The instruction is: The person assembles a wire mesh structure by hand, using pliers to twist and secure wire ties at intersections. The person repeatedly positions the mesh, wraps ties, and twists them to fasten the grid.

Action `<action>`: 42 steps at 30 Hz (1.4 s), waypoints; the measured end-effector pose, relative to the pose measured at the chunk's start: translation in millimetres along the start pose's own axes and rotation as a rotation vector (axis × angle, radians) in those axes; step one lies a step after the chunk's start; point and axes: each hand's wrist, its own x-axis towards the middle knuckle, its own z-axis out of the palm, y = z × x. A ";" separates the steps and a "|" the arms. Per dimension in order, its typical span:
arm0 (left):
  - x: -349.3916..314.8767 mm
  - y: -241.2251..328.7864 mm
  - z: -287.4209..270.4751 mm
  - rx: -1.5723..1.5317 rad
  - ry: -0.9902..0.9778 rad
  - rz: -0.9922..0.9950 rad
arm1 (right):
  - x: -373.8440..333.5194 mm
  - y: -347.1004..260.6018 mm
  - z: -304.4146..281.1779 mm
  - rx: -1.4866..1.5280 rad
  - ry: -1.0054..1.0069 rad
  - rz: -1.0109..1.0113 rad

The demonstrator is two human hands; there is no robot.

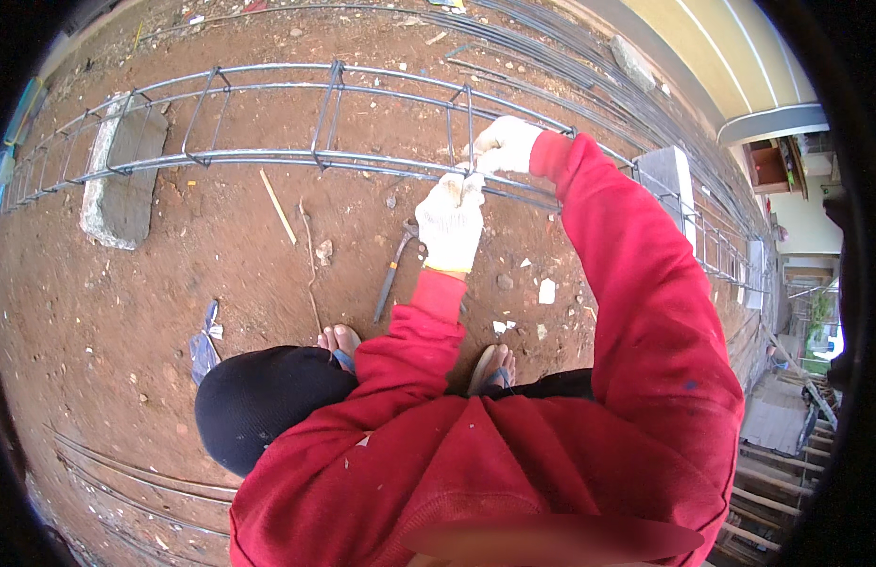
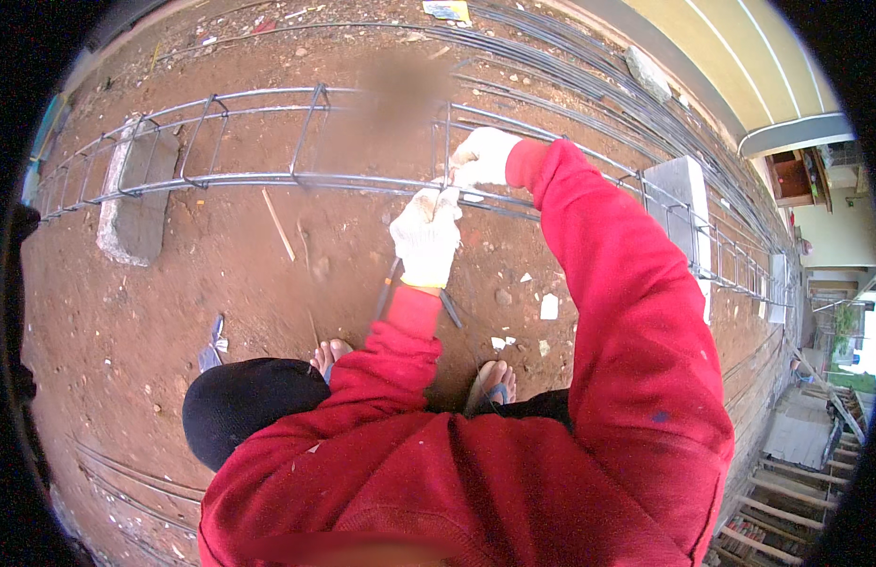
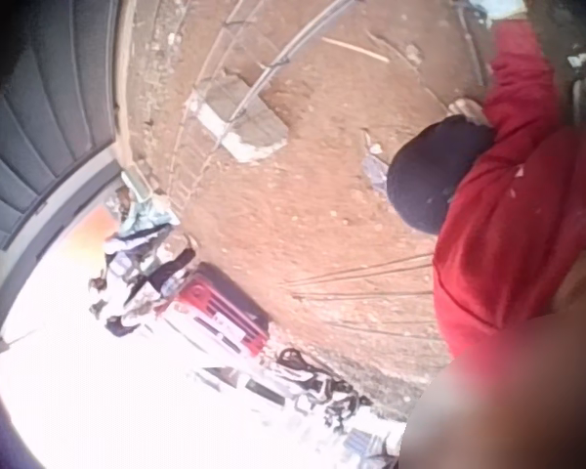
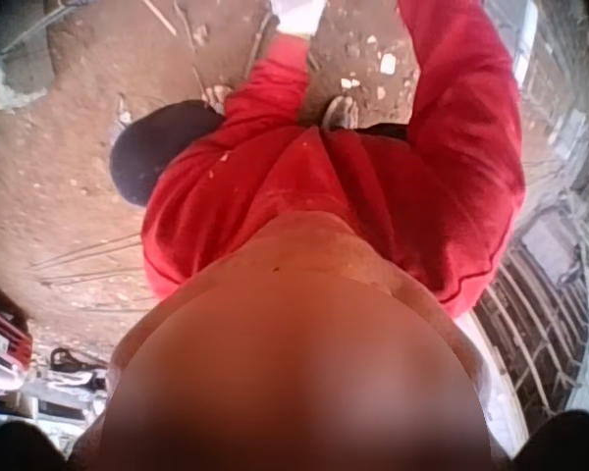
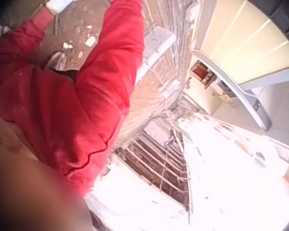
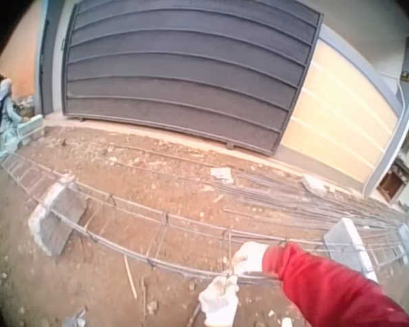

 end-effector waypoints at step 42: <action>31.4 39.8 -35.9 0.175 0.131 0.493 | -16.9 -94.1 -15.8 0.190 0.255 0.505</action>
